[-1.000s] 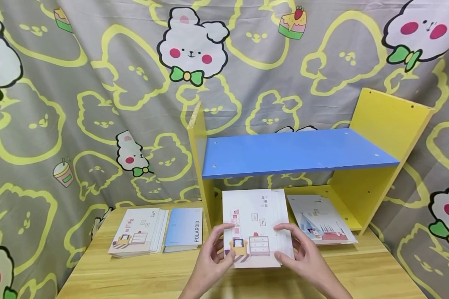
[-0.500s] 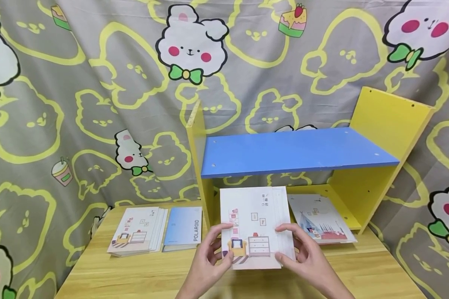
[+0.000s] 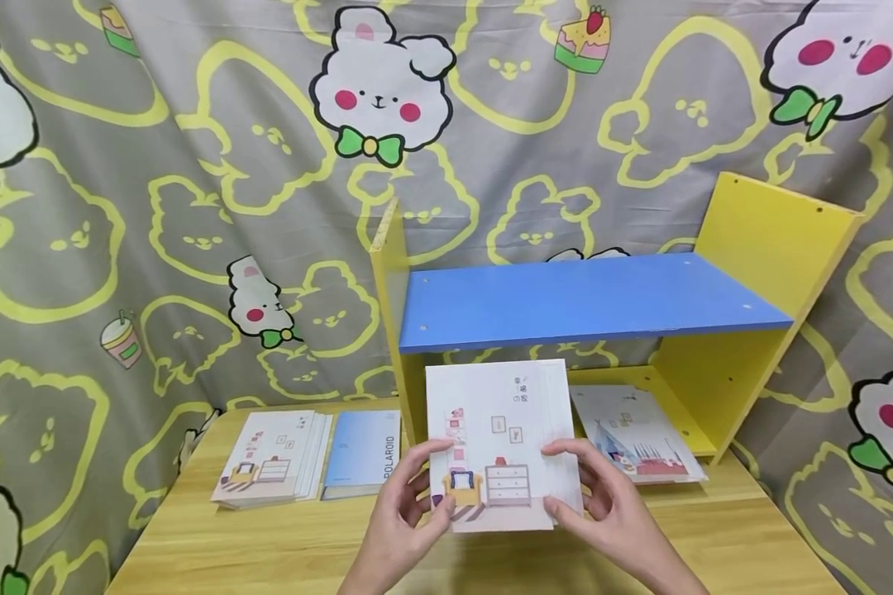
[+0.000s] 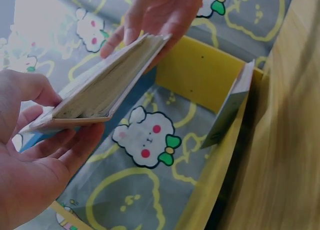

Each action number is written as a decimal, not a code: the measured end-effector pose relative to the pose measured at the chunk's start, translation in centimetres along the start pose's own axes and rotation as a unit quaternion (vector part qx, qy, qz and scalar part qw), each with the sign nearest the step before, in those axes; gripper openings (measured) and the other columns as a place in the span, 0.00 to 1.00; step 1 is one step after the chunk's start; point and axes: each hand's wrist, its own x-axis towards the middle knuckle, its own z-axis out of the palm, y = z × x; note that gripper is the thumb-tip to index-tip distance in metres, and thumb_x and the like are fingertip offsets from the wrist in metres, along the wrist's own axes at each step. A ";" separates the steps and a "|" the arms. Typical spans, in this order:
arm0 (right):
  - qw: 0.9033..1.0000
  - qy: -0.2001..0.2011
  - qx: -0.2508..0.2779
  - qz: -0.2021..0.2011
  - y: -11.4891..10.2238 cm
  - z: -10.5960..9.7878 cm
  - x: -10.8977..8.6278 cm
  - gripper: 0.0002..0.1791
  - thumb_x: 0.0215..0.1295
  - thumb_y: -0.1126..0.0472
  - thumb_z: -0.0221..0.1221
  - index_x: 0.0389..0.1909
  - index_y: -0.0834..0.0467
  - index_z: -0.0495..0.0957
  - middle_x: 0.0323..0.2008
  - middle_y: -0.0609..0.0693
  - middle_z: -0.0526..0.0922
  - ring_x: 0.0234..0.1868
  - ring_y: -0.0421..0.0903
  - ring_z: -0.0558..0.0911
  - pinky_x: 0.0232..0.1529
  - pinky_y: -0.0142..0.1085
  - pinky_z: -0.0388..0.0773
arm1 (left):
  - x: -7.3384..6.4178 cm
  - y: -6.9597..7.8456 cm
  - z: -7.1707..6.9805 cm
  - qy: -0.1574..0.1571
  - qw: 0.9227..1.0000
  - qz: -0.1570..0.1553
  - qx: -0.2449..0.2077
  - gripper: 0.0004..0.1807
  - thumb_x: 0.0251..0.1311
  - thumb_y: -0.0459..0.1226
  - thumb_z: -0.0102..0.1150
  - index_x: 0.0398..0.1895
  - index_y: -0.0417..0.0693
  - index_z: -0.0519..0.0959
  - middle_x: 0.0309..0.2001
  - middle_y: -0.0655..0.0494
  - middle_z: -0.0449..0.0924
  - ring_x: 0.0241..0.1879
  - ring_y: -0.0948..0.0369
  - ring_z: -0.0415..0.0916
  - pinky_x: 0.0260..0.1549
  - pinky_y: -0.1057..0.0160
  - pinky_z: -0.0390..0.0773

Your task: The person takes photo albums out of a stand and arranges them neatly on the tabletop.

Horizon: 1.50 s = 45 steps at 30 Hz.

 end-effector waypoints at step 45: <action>0.996 -0.031 -0.004 -0.087 -3.5 2.6 2.6 0.28 0.64 0.76 0.65 0.63 0.56 0.74 0.64 0.55 0.72 0.54 0.49 0.82 0.42 0.44 0.88 | -0.3 3.8 -2.9 0.036 0.992 0.103 0.065 0.37 0.57 0.12 0.54 0.71 0.36 0.65 0.66 0.40 0.70 0.54 0.53 0.80 0.47 0.61 0.85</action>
